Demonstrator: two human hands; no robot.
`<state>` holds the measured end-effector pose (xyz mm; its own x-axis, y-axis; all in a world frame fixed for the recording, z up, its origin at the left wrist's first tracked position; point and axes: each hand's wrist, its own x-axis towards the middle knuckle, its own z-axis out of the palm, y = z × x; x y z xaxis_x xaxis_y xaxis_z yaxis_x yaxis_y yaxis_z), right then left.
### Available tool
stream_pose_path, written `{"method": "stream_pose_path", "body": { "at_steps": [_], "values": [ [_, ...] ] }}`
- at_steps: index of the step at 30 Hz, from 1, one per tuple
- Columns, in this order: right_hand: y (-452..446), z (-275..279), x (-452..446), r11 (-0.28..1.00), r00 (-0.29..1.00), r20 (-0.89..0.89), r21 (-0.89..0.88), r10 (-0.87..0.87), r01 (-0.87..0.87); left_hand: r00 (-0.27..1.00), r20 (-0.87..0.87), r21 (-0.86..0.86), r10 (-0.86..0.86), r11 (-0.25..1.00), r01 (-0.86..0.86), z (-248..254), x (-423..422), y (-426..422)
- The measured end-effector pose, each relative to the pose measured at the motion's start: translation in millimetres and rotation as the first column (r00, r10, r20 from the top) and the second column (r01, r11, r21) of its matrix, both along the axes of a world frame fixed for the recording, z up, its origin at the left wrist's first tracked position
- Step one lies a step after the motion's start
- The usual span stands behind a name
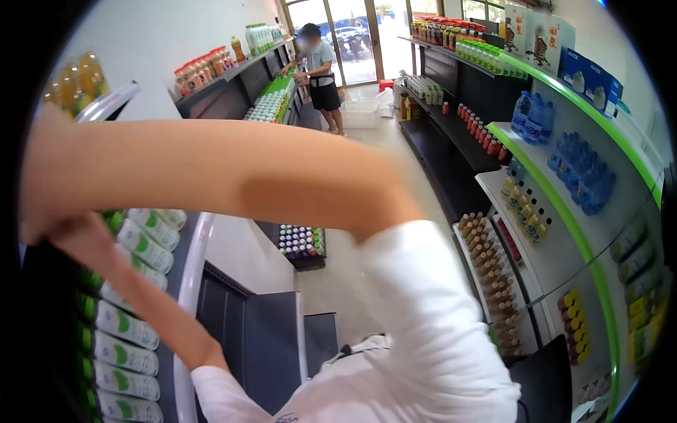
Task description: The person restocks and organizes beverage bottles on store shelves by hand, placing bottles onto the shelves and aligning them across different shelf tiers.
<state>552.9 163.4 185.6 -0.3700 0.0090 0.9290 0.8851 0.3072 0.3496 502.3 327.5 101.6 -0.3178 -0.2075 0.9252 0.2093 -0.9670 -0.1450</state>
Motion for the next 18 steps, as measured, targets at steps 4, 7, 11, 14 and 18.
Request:
{"method": "stream_pose_path", "body": {
  "at_steps": [4,7,11,14,18],
  "values": [
    [82.6,50.8,22.5,0.992,0.983,-0.128,-0.001,0.128,-0.129,0.955,-0.011,-0.048,0.296,0.954,-0.296,34.9,-23.5,-2.9],
    [135.9,66.1,37.3,0.958,0.92,-0.268,0.094,0.287,-0.271,0.875,-0.026,-0.065,0.483,0.873,-0.484,54.0,-23.8,-23.4],
    [163.2,67.5,36.7,0.898,0.89,-0.188,0.237,0.416,-0.37,0.622,-0.101,-0.24,0.776,0.588,-0.772,58.6,-13.6,-58.5],
    [164.9,66.8,24.9,0.865,0.854,-0.269,0.376,0.445,-0.332,0.286,-0.147,-0.131,0.947,0.268,-0.955,67.9,-23.5,-66.0],
    [172.5,72.3,17.2,0.793,0.674,-0.423,0.388,0.606,-0.47,0.144,-0.39,-0.506,0.91,-0.081,-0.859,94.3,-22.6,-82.0]
  ]
}}
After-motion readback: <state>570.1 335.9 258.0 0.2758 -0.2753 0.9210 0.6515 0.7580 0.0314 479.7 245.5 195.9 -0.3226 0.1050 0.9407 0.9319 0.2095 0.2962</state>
